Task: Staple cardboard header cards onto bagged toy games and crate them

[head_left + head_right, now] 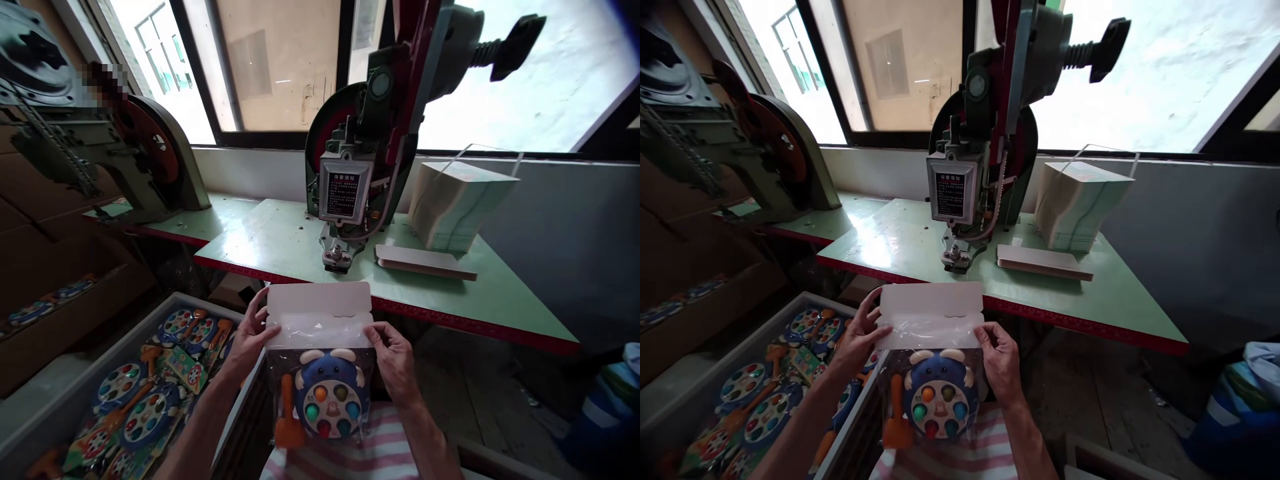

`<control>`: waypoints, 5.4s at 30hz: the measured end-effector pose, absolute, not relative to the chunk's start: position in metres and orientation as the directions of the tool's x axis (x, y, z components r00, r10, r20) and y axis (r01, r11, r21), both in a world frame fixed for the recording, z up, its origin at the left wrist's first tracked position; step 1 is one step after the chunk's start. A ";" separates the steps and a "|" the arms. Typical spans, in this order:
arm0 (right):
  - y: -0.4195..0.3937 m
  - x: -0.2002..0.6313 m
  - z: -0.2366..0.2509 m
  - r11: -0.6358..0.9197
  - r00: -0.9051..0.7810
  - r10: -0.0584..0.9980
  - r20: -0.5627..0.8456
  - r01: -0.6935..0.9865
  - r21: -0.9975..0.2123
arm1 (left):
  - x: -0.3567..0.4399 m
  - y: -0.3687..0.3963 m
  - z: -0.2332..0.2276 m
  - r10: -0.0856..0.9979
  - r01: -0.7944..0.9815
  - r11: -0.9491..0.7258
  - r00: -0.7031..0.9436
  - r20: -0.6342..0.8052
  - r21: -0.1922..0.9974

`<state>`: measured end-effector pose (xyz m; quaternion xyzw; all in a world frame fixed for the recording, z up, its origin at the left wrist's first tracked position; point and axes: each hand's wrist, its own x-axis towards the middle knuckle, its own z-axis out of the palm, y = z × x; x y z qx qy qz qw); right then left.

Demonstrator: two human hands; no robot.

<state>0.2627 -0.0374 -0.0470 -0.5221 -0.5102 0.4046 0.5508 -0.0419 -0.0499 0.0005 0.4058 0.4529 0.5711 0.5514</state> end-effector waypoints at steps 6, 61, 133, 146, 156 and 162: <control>-0.036 0.262 -0.053 0.099 0.162 0.982 0.098 -0.001 -0.995 | -0.030 -0.057 -0.018 0.959 -0.333 0.113 -0.208 -0.190 0.936; -0.025 0.273 -0.034 0.116 -0.099 0.988 0.117 -0.016 -0.993 | -0.044 -0.053 -0.013 0.981 -0.309 0.146 -0.080 -0.178 0.940; 0.152 0.279 0.030 0.259 0.352 0.926 0.135 -0.335 -0.906 | -0.012 0.156 0.052 0.962 -0.093 -0.258 -0.119 0.247 0.962; 0.154 0.275 0.028 0.237 0.404 0.911 0.082 -0.351 -0.906 | -0.001 0.137 0.046 0.996 -0.248 -0.080 -0.053 0.069 0.965; 0.129 0.257 0.024 0.191 0.261 0.959 0.106 -0.324 -0.927 | 0.008 0.127 0.056 0.996 -0.329 0.085 0.007 -0.088 0.941; 0.112 0.212 0.006 0.158 0.106 0.984 0.141 -0.187 -0.970 | -0.034 0.108 0.061 0.989 -0.282 0.034 -0.127 -0.073 0.959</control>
